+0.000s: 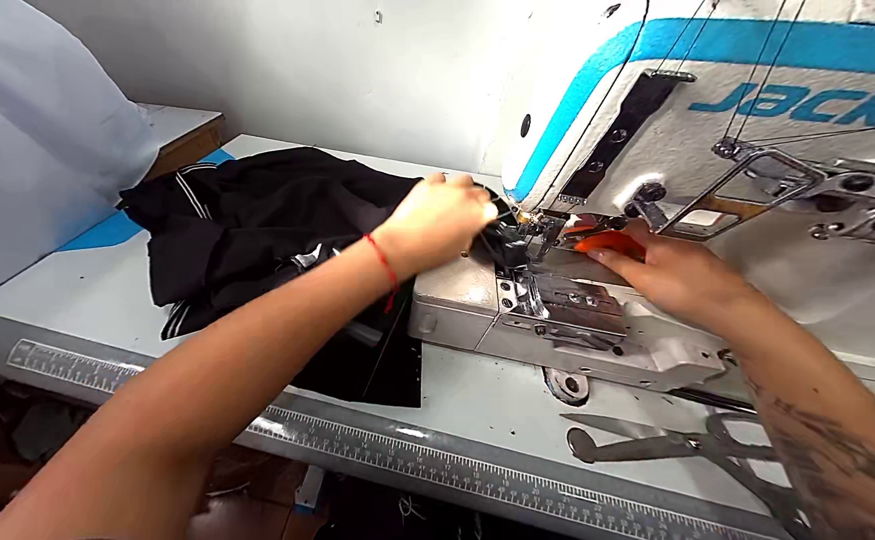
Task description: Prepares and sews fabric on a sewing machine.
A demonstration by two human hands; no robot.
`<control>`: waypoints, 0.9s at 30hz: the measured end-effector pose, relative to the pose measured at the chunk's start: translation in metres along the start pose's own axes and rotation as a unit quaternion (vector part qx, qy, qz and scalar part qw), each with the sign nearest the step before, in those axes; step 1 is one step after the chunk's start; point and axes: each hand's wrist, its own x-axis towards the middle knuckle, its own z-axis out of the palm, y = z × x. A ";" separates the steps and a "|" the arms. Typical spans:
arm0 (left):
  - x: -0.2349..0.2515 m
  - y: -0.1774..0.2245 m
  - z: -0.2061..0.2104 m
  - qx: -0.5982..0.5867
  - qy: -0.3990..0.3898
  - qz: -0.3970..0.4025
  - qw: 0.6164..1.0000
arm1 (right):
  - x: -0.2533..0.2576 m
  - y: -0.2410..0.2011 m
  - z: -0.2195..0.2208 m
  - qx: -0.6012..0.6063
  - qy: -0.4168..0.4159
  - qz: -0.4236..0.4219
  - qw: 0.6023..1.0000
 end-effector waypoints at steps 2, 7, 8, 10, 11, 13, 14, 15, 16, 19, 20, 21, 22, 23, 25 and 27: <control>0.020 -0.030 0.015 -0.017 0.012 -0.034 0.999 | 0.011 0.001 0.006 0.009 0.031 -0.023 0.999; 0.051 -0.038 0.025 -0.055 -0.019 -0.056 0.997 | 0.031 -0.044 0.010 0.049 -0.061 0.013 0.997; 0.048 -0.037 0.025 -0.065 -0.017 -0.048 0.997 | 0.031 -0.049 0.010 0.058 -0.078 0.017 0.995; 0.037 -0.036 0.024 -0.072 0.001 -0.045 0.996 | 0.033 -0.051 0.008 0.065 -0.084 0.037 0.994; 0.030 -0.035 0.023 -0.072 0.010 -0.056 0.996 | 0.033 -0.052 0.009 0.071 -0.082 0.039 0.993; 0.018 -0.033 0.018 -0.063 0.009 -0.101 0.993 | 0.030 -0.051 0.011 0.077 -0.088 0.036 0.992; 0.014 -0.032 0.016 -0.060 -0.002 -0.126 0.990 | 0.029 -0.051 0.012 0.072 -0.094 0.025 0.993; 0.012 -0.033 0.014 -0.056 -0.012 -0.138 0.989 | 0.029 -0.053 0.011 0.050 -0.107 0.018 0.993; 0.012 -0.035 0.014 -0.053 -0.023 -0.141 0.988 | 0.030 -0.054 0.010 0.004 -0.136 0.018 0.990; 0.021 -0.039 0.013 -0.049 -0.043 -0.118 0.991 | 0.033 -0.057 0.006 -0.036 -0.160 0.024 0.986; 0.024 -0.040 0.013 -0.045 -0.045 -0.104 0.993 | 0.034 -0.056 0.006 -0.004 -0.138 0.022 0.990; 0.027 -0.039 0.013 -0.043 -0.049 -0.093 0.994 | 0.034 -0.054 0.006 0.025 -0.119 0.020 0.992; 0.028 -0.037 0.013 -0.045 -0.050 -0.087 0.994 | 0.033 -0.053 0.007 0.048 -0.107 0.018 0.993; 0.028 -0.037 0.014 -0.046 -0.049 -0.080 0.995 | 0.032 -0.052 0.007 0.063 -0.104 0.015 0.993; 0.026 -0.038 0.014 -0.048 -0.046 -0.070 0.995 | 0.029 -0.056 0.003 0.078 -0.104 0.015 0.991; 0.026 -0.039 0.014 -0.053 -0.050 -0.070 0.995 | 0.028 -0.061 0.000 0.081 -0.107 0.018 0.991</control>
